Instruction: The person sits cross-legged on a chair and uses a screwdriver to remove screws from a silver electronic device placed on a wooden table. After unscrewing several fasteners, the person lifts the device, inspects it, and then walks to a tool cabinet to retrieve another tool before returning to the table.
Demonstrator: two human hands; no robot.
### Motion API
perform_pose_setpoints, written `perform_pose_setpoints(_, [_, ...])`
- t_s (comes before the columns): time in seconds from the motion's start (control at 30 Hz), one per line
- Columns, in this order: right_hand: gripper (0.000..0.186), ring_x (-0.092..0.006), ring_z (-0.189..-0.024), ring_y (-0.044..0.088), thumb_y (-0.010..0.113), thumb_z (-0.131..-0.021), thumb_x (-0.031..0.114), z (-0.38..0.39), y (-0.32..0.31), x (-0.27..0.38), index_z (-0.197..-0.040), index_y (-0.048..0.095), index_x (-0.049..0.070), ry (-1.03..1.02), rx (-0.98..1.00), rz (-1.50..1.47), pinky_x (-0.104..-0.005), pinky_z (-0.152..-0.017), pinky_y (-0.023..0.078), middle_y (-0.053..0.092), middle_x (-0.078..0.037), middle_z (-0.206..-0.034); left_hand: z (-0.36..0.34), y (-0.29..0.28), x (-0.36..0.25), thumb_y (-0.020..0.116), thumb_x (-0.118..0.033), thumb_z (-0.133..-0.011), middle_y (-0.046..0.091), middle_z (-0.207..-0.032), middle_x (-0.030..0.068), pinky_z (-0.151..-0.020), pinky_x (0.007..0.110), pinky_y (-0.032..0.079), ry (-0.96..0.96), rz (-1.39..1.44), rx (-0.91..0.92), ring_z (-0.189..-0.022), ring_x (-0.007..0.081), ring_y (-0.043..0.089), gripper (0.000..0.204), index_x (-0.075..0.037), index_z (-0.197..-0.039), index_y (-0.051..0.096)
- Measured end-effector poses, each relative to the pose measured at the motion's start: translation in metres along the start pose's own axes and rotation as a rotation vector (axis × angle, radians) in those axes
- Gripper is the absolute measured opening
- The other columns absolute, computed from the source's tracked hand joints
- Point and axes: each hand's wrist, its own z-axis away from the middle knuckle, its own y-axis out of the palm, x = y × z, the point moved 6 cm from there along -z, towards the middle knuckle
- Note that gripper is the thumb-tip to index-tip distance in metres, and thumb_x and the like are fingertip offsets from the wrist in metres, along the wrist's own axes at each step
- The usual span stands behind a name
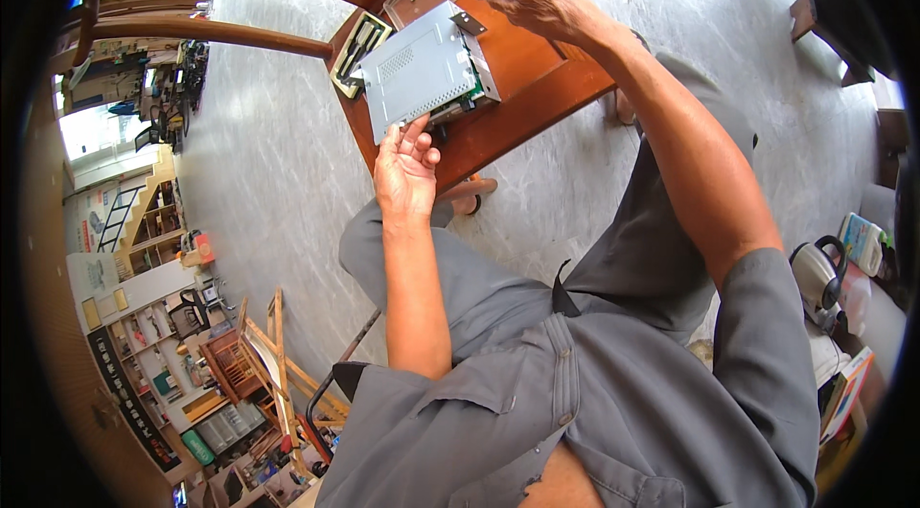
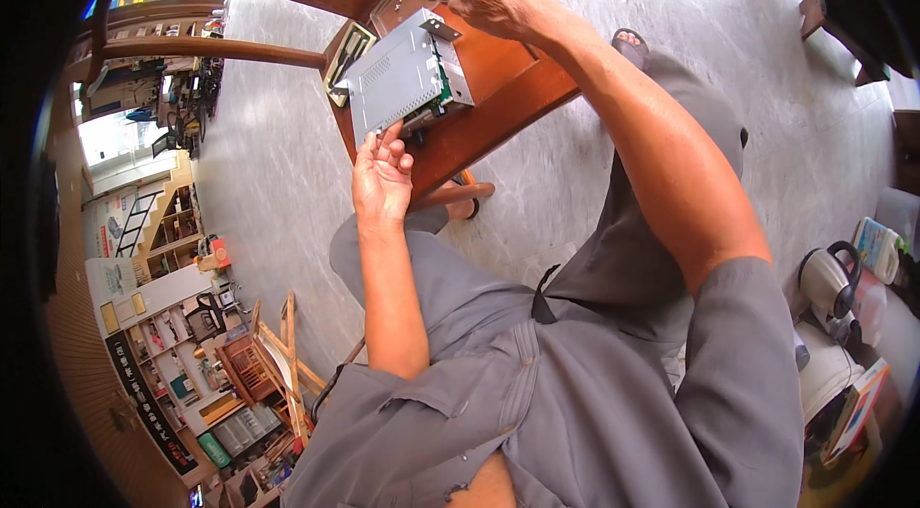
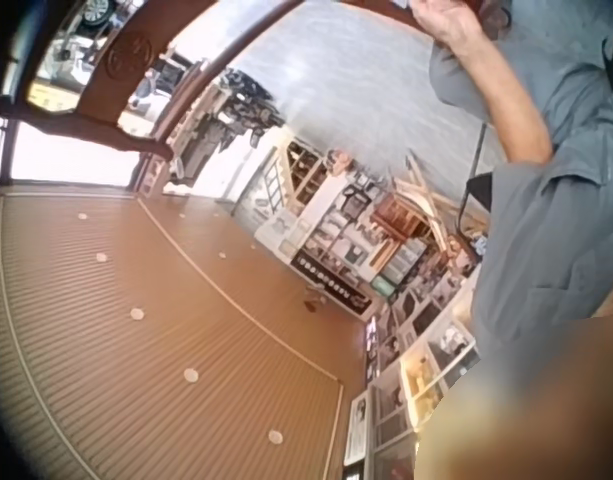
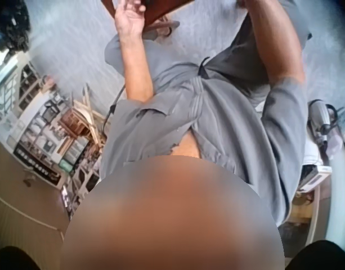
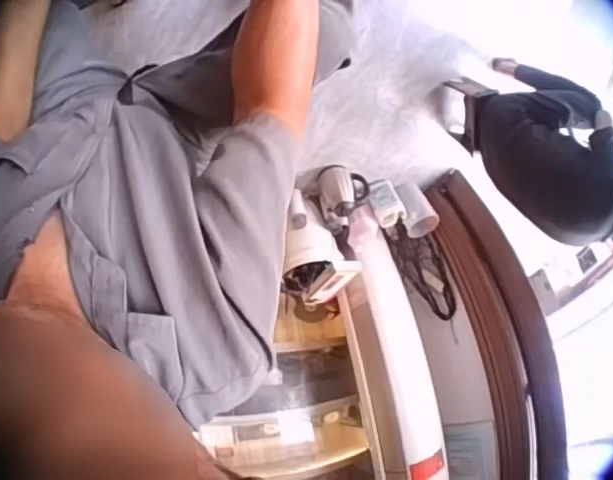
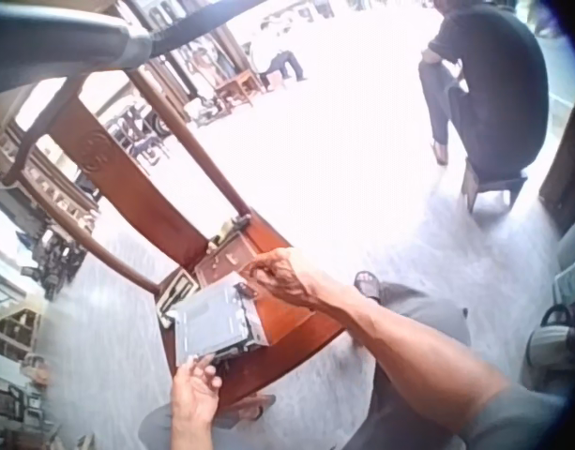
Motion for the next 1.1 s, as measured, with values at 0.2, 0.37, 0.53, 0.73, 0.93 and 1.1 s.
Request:
perform_pose_setpoints(0.2, [0.022, -0.0204, -0.07, 0.072, 0.063, -0.099, 0.015, -0.022, -0.001, 0.004, -0.114, 0.075, 0.004, 0.029, 0.194, 0.096, -0.0358, -0.068, 0.06, 0.077, -0.013, -0.095, 0.005, -0.004, 0.002, 0.055, -0.027, -0.108, 0.075, -0.112, 0.0162, -0.058, 0.032, 0.052, 0.013, 0.018, 0.047, -0.073, 0.0156, 0.063, 0.025, -0.006, -0.119, 0.06])
perform_pose_setpoints(0.37, [0.021, -0.0197, -0.067, 0.071, 0.064, -0.098, 0.016, -0.029, 0.0, 0.015, -0.111, 0.076, 0.004, -0.106, 0.24, 0.124, -0.0328, -0.067, 0.06, 0.076, -0.014, -0.091, 0.009, -0.002, 0.004, 0.055, -0.028, -0.108, 0.074, -0.116, 0.0145, -0.06, 0.029, 0.05, -0.022, 0.074, 0.069, -0.073, 0.0125, 0.062, 0.022, -0.009, -0.118, 0.062])
perform_pose_setpoints(0.53, [0.021, -0.0243, -0.067, 0.07, 0.064, -0.089, 0.015, -0.037, -0.007, 0.008, -0.099, 0.078, 0.003, -0.098, 0.215, 0.016, -0.038, -0.063, 0.056, 0.073, -0.016, -0.08, 0.008, -0.002, 0.006, 0.056, -0.03, -0.108, 0.075, -0.114, 0.0152, -0.061, 0.031, 0.051, -0.062, 0.113, 0.055, -0.074, 0.014, 0.063, 0.025, -0.007, -0.117, 0.062])
perform_pose_setpoints(0.73, [0.026, -0.0305, -0.08, 0.075, 0.064, -0.086, 0.016, -0.014, -0.02, 0.013, -0.103, 0.079, 0.003, 0.1, 0.382, 0.145, -0.0408, -0.076, 0.06, 0.077, -0.021, -0.09, 0.01, 0.001, 0.005, 0.058, -0.032, -0.107, 0.074, -0.114, 0.0136, -0.063, 0.032, 0.051, -0.038, 0.082, 0.041, -0.077, 0.0151, 0.063, 0.029, -0.006, -0.119, 0.062])
perform_pose_setpoints(0.93, [0.025, -0.025, -0.075, 0.072, 0.064, -0.099, 0.019, 0.017, 0.001, 0.017, -0.11, 0.076, -0.001, 0.06, 0.263, 0.133, -0.0355, -0.074, 0.059, 0.075, -0.016, -0.088, 0.005, 0.001, 0.006, 0.056, -0.03, -0.107, 0.074, -0.114, 0.0141, -0.062, 0.031, 0.05, -0.031, 0.084, 0.061, -0.075, 0.0147, 0.061, 0.029, -0.005, -0.121, 0.061])
perform_pose_setpoints(1.1, [0.024, -0.0283, -0.081, 0.074, 0.067, -0.097, 0.016, 0.019, 0.023, 0.015, -0.11, 0.076, -0.001, 0.045, 0.131, 0.109, -0.0364, -0.079, 0.06, 0.077, -0.018, -0.095, 0.001, -0.002, 0.005, 0.056, -0.029, -0.108, 0.074, -0.115, 0.0147, -0.061, 0.031, 0.05, -0.028, 0.092, 0.08, -0.075, 0.0144, 0.061, 0.026, -0.006, -0.12, 0.061])
